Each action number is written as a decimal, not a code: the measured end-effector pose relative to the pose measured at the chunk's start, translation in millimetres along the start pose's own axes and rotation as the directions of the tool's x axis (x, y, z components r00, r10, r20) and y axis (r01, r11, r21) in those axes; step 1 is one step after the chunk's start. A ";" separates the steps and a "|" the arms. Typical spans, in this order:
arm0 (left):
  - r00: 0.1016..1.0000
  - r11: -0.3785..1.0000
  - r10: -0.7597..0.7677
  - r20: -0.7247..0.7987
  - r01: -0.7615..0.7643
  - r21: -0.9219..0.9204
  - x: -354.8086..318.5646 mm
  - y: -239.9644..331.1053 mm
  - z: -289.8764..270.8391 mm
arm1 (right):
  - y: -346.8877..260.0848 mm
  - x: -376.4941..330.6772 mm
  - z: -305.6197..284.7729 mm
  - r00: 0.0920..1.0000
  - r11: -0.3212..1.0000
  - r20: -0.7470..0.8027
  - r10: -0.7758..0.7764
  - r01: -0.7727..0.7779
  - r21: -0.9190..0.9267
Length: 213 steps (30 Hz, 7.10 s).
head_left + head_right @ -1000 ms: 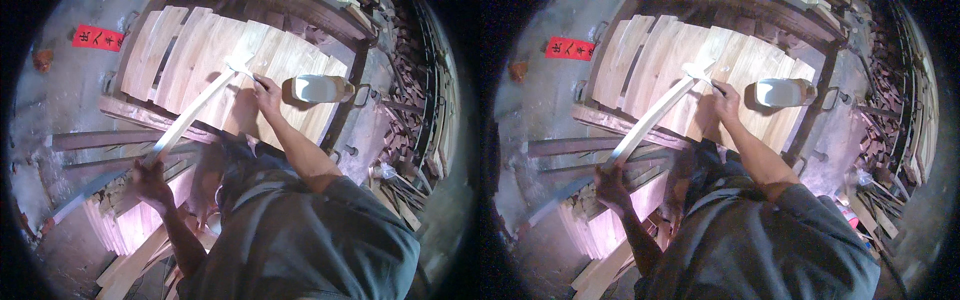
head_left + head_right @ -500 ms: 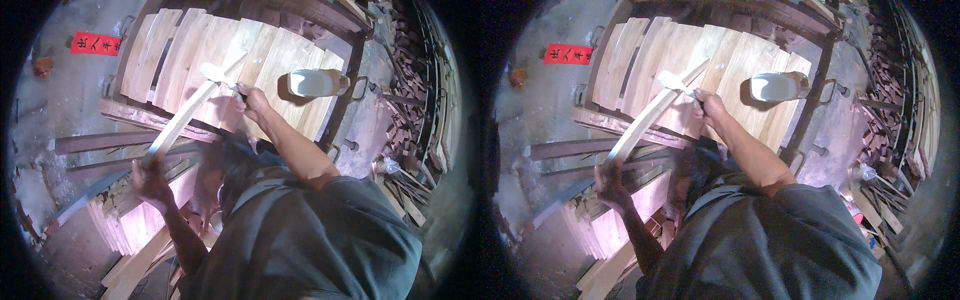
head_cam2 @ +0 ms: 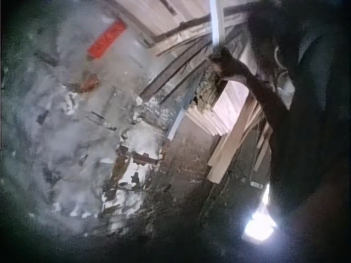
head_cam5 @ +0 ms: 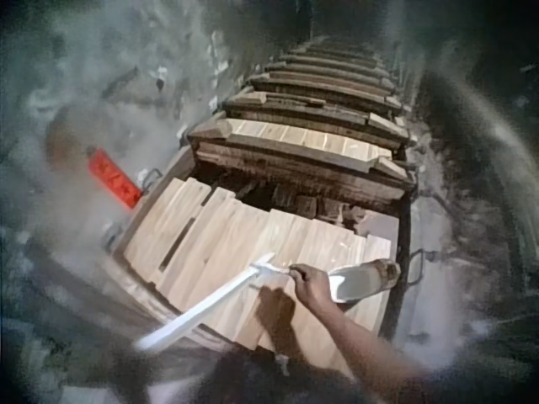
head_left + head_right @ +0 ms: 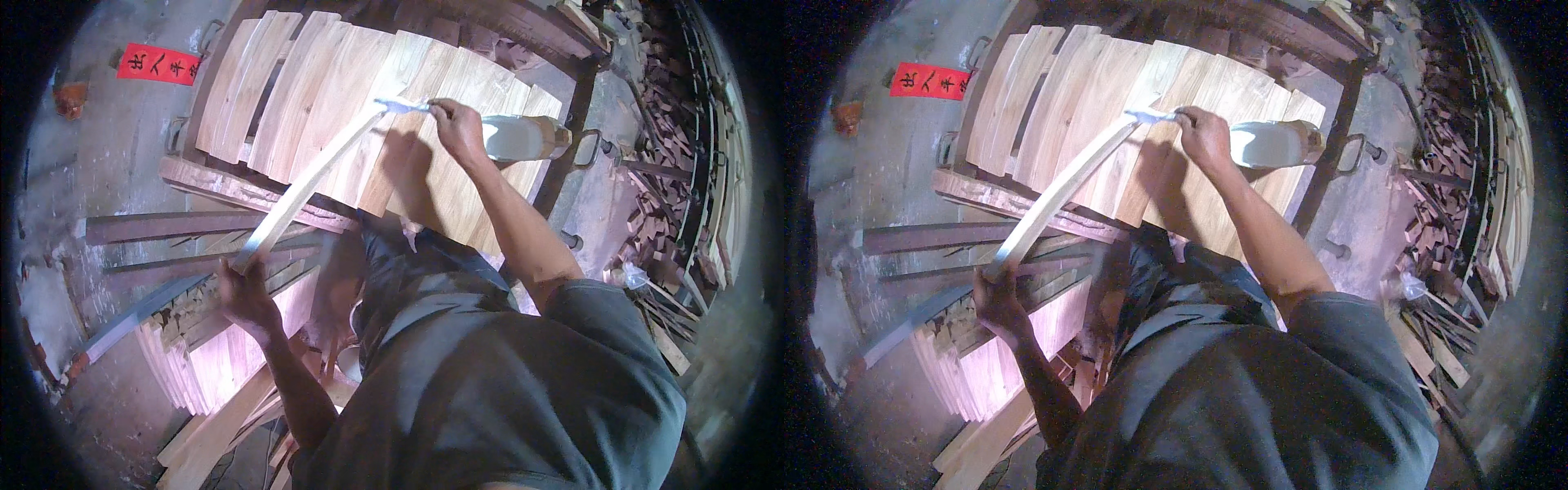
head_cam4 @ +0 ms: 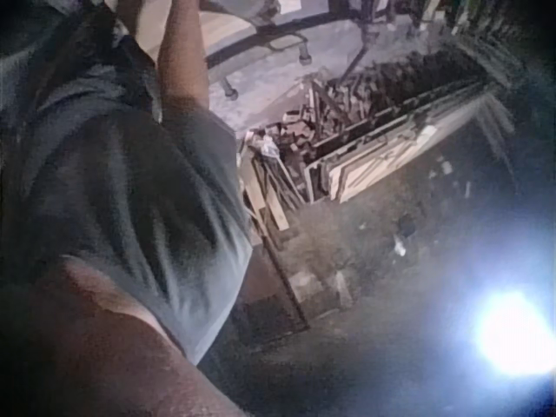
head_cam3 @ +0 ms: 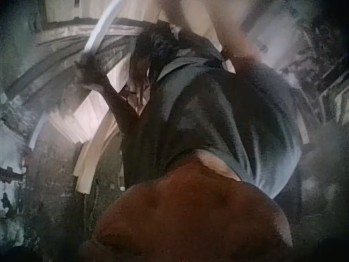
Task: The person applies a clear finish to multiple thin wooden planks using a brush. They repeatedly dip the brush into a container, coat each plank, and place it on a stack. The person handles the planks one at a time and continues the process throughout the clip.
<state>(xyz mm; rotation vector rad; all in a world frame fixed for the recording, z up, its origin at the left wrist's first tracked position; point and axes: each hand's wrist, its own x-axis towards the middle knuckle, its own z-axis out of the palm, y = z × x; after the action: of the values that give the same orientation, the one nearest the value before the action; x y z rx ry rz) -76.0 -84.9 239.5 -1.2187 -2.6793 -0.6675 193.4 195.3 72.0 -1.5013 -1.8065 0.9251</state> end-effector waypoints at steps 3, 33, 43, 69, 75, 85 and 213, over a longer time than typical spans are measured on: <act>0.997 0.992 -0.053 0.061 0.060 -0.112 -6.5 -14.0 1.5 | 8.6 34.5 0.8 0.999 0.970 -0.033 -0.034 0.025 -0.242; 0.977 0.852 -0.187 0.107 0.215 -0.478 -20.6 6.5 -5.9 | -166.5 -89.7 -20.3 0.819 0.824 0.201 -0.538 0.560 -0.079; 0.974 0.783 -0.218 0.058 0.210 -0.586 -33.4 2.4 4.7 | -209.7 -136.0 -15.2 0.832 0.807 0.272 -0.483 0.303 0.507; 0.995 0.993 0.100 -0.028 -0.102 -0.056 -38.8 -25.1 1.2 | -154.6 -99.1 -6.5 0.918 0.921 0.156 -0.365 0.331 0.207; 0.997 0.994 0.075 -0.008 -0.076 -0.074 -38.9 -44.9 7.8 | -44.6 -10.6 9.4 0.995 0.991 0.016 -0.097 0.098 -0.095; 0.996 0.994 -0.076 0.048 0.080 -0.077 -9.5 -41.3 11.5 | 27.1 54.4 14.6 0.989 0.921 -0.114 -0.094 0.043 -0.388; 0.748 0.473 -0.664 0.021 0.441 -0.763 217.8 -201.7 361.9 | 14.2 421.2 319.9 0.864 0.907 0.335 -0.375 0.417 -0.058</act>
<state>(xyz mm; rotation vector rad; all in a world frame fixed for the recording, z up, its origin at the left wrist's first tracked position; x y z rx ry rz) -346.0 107.7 -90.7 -0.1487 -2.5582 -2.0019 -130.7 569.5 -114.9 -1.0219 -2.3366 0.8884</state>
